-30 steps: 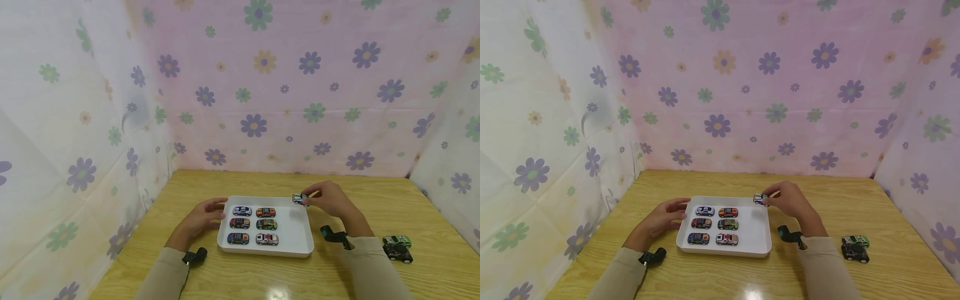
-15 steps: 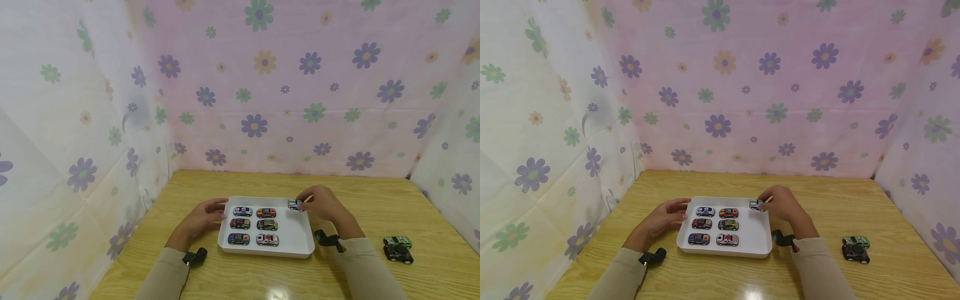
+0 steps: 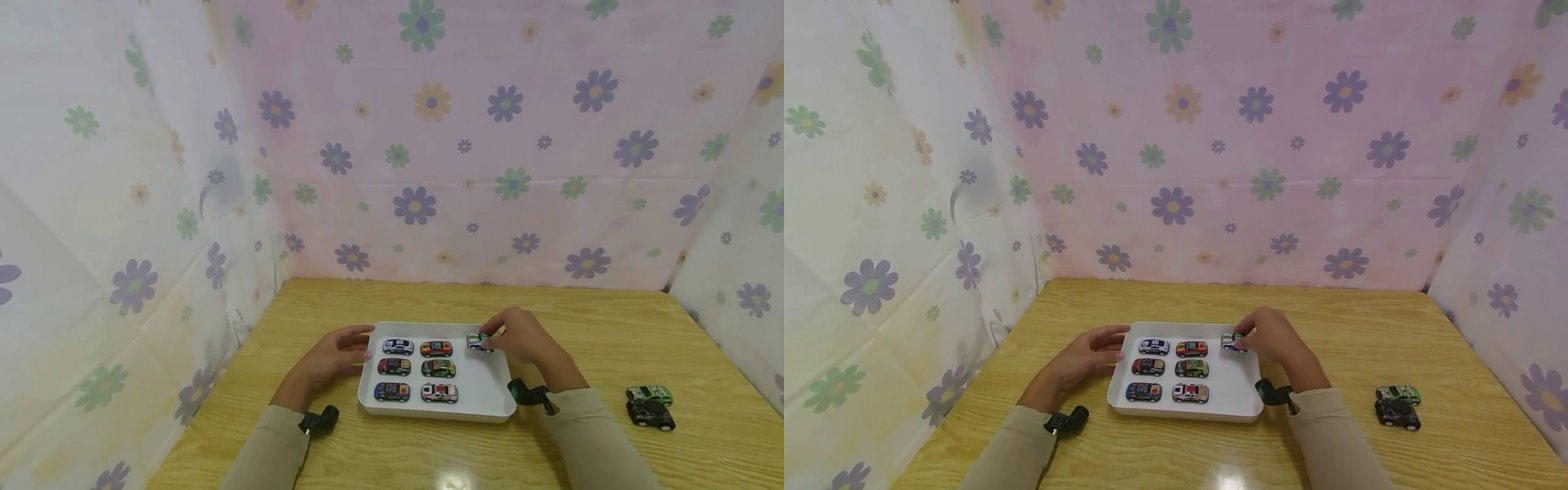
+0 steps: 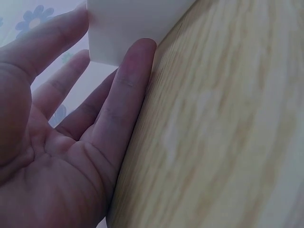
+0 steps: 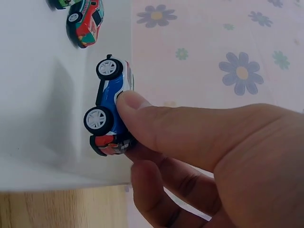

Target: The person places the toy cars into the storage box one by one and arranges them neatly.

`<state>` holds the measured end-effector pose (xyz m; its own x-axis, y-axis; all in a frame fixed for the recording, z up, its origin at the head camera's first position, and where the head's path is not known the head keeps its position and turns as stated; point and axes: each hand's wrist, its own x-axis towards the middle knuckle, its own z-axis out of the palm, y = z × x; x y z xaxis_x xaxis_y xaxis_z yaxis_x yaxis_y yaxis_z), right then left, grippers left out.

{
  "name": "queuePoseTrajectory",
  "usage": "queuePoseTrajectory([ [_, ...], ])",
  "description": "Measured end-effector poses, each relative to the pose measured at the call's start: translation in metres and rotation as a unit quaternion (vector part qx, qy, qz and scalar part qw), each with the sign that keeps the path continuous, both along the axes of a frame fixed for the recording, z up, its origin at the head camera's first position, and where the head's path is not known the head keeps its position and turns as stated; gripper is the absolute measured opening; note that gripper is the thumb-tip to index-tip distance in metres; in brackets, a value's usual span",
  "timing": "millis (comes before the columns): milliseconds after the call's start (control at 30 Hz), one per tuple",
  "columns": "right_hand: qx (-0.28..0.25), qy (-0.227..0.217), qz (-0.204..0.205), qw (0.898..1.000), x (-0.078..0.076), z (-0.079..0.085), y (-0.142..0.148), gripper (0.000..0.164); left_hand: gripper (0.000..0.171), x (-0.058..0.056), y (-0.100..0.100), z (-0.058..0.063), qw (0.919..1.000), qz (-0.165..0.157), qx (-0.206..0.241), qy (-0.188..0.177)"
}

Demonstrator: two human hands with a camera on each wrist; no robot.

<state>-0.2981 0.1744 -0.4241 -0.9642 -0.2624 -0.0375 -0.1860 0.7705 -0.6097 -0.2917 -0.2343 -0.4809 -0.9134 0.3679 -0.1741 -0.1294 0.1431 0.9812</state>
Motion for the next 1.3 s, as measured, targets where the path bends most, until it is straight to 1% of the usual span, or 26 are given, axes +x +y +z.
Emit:
queuePoseTrajectory([
  [233, 0.013, -0.008, -0.017, 1.0, 0.002, -0.002, -0.004, 0.018, 0.065, 0.003, 0.001, 0.003, 1.0, -0.006, -0.003, -0.005],
  [433, 0.017, -0.01, -0.022, 1.0, 0.0, -0.007, -0.006, 0.018, 0.064, 0.002, 0.002, 0.003, 0.9999, -0.011, -0.009, 0.0],
  [600, 0.023, -0.015, -0.023, 0.999, -0.001, -0.01, -0.008, 0.018, 0.063, 0.002, 0.002, 0.003, 0.9999, -0.008, -0.012, -0.001],
  [867, 0.038, -0.022, -0.022, 0.999, 0.0, -0.008, -0.01, 0.019, 0.064, 0.002, 0.002, 0.002, 0.9998, -0.007, -0.019, 0.008],
  [1067, 0.04, -0.03, -0.027, 0.998, 0.0, -0.009, -0.011, 0.017, 0.063, 0.001, 0.002, 0.002, 0.9998, -0.014, -0.009, 0.007],
  [1300, 0.041, -0.032, -0.028, 0.998, 0.0, -0.008, -0.012, 0.015, 0.064, 0.0, 0.001, 0.002, 0.9999, -0.014, -0.004, 0.005],
])
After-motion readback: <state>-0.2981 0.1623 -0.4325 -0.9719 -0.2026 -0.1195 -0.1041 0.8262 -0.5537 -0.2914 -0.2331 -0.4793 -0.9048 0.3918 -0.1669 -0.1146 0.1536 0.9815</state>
